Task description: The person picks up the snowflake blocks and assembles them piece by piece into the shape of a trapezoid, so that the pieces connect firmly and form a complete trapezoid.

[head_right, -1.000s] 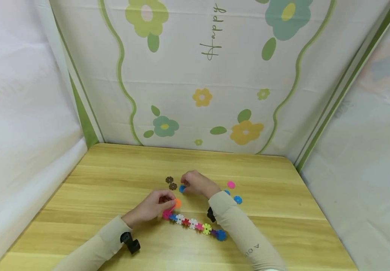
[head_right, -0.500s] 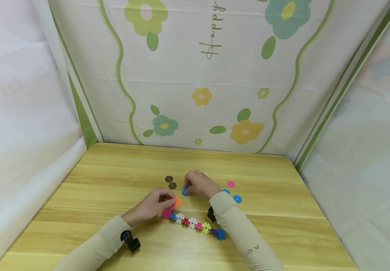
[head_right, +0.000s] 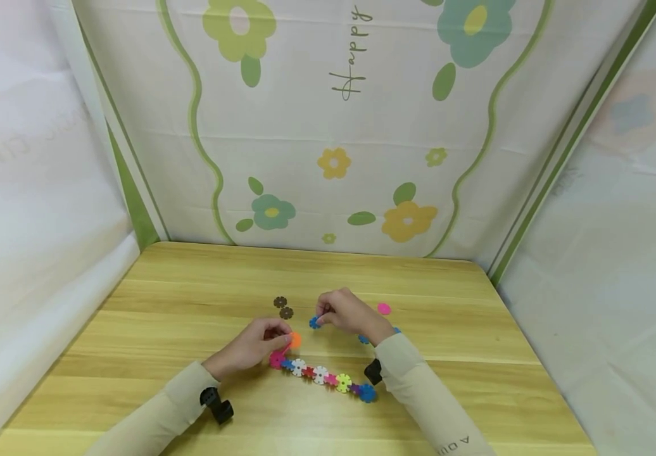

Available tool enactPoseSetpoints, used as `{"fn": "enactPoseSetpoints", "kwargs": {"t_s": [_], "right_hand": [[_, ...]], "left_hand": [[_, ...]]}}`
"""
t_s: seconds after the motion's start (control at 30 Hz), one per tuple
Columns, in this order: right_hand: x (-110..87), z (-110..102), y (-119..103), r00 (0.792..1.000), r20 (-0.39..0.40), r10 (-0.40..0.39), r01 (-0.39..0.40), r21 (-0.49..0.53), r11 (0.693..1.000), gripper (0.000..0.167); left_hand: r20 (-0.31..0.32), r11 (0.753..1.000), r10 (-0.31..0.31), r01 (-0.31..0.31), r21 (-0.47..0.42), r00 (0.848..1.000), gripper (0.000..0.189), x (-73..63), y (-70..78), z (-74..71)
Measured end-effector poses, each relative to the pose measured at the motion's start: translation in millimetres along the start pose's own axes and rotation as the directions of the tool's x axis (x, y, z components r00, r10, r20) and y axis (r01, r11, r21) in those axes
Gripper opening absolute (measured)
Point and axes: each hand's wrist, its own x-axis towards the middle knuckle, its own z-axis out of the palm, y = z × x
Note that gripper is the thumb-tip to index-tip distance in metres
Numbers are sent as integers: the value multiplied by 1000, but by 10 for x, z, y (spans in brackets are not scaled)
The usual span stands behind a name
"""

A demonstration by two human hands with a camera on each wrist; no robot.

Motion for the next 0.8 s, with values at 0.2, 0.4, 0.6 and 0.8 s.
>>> {"fn": "enactPoseSetpoints", "kwargs": {"t_s": [0.2,0.4,0.6,0.8], "right_hand": [[-91,12,-79,996,-48,-79,81,40,996,9],[-123,57,-123,987,-69,-144,146,31,989,6],[-105,104,-136,980,-75,-186,187,4,982,4],[-86,115,-148,975,-55,-213,212,-24,977,4]], "left_hand": [[-2,1000,0,0,17,1000,17,-2,8,-7],[6,1000,-1,1,1,1000,19,3,12,-16],[24,1000,4,-3,-21,1000,19,8,9,-14],[28,1000,12,-11,-26,1000,18,16,4,-2]]}}
